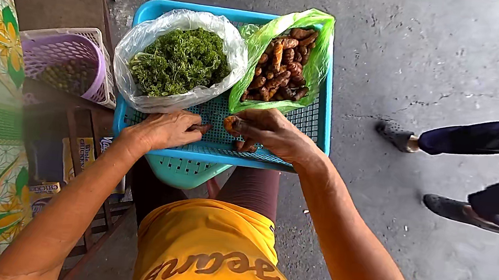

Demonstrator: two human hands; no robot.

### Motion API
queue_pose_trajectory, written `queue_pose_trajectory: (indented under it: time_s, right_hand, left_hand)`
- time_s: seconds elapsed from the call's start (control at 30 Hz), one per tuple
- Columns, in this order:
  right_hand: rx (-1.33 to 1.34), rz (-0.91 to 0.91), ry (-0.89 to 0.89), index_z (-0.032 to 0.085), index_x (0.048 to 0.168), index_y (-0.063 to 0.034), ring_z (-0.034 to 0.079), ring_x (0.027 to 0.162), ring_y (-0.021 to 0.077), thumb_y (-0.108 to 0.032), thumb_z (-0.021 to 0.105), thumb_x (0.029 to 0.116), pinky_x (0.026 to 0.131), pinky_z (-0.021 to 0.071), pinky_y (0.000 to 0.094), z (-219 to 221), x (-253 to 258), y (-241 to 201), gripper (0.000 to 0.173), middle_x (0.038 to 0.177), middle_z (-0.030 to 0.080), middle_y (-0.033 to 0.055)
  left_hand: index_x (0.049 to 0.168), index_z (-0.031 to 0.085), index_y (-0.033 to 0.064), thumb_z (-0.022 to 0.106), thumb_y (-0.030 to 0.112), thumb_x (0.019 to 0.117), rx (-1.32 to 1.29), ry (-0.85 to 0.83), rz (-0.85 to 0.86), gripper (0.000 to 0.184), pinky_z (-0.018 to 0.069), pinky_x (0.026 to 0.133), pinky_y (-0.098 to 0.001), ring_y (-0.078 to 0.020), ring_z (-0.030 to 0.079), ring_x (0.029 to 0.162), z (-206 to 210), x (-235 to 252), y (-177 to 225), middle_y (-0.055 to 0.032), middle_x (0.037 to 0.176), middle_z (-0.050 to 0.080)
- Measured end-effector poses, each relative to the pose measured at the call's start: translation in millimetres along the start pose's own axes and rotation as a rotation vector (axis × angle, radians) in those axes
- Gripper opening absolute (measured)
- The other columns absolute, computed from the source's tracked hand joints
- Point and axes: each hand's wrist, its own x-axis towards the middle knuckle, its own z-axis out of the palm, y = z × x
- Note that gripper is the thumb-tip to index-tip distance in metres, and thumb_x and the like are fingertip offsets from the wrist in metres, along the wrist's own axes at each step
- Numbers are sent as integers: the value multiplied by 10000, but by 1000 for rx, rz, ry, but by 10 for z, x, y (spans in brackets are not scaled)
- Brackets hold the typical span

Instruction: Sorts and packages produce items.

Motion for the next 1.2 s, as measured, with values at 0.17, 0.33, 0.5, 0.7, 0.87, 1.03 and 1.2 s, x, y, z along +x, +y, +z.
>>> queue_pose_trajectory:
  time_s: [0.17, 0.33, 0.5, 0.7, 0.87, 1.03, 1.2]
  right_hand:
    - [345, -1, 73, 651, 1144, -73, 708, 732, 132, -184, 519, 1067, 576, 621, 284, -23, -196, -125, 188, 964, 717, 53]
    - [545, -89, 102, 613, 1175, -87, 732, 721, 124, -213, 409, 1096, 523, 592, 238, 56, -362, -201, 252, 986, 752, 80]
    - [595, -64, 378, 691, 1102, -104, 670, 712, 79, -275, 478, 1102, 515, 545, 209, 265, -370, -258, 273, 905, 694, 21]
    - [596, -212, 561, 697, 1132, -71, 572, 572, 60, -250, 530, 1082, 501, 503, 211, 437, -298, -198, 249, 765, 633, -1]
    - [410, -247, 607, 691, 1177, 15, 609, 607, 98, -146, 569, 1057, 523, 517, 240, 387, -358, -217, 234, 816, 669, 61]
    - [-453, -519, 842, 708, 1215, 51, 704, 813, 309, -12, 567, 988, 756, 588, 449, 445, -220, -92, 274, 960, 702, 208]
    - [-769, -542, 793, 680, 1164, 95, 705, 845, 390, 65, 568, 937, 729, 596, 490, 386, -187, 80, 255, 950, 668, 244]
  left_hand:
    - [963, 673, 94, 491, 211, 1030, -536, 228, 119, 226, 446, 639, -200, -11, 548, 684, -108, -106, 281, 51, 759, 596]
    - [945, 669, 55, 398, 124, 1048, -851, 410, 212, 298, 354, 495, -101, 69, 478, 564, -23, -119, 596, 70, 744, 648]
    - [1058, 628, 119, 259, 401, 1122, -1112, 425, 119, 469, 351, 414, -150, -21, 422, 475, 209, -25, 842, 12, 777, 608]
    - [1287, 565, 60, 639, 292, 1029, -965, 680, -12, 356, 477, 494, -248, -114, 553, 578, 330, 213, 1088, -79, 855, 627]
    - [1167, 616, 7, 663, 157, 1008, -1030, 752, -61, 223, 416, 462, -180, -50, 539, 543, 310, 200, 1184, -33, 760, 632]
    - [1004, 688, -5, 648, 198, 1009, -701, 776, -121, 207, 446, 564, -247, -61, 500, 550, 277, 220, 1118, -4, 683, 574]
    - [979, 685, -58, 660, 217, 1002, -352, 731, -179, 278, 511, 723, -426, -235, 619, 718, 251, 228, 1210, -143, 762, 635]
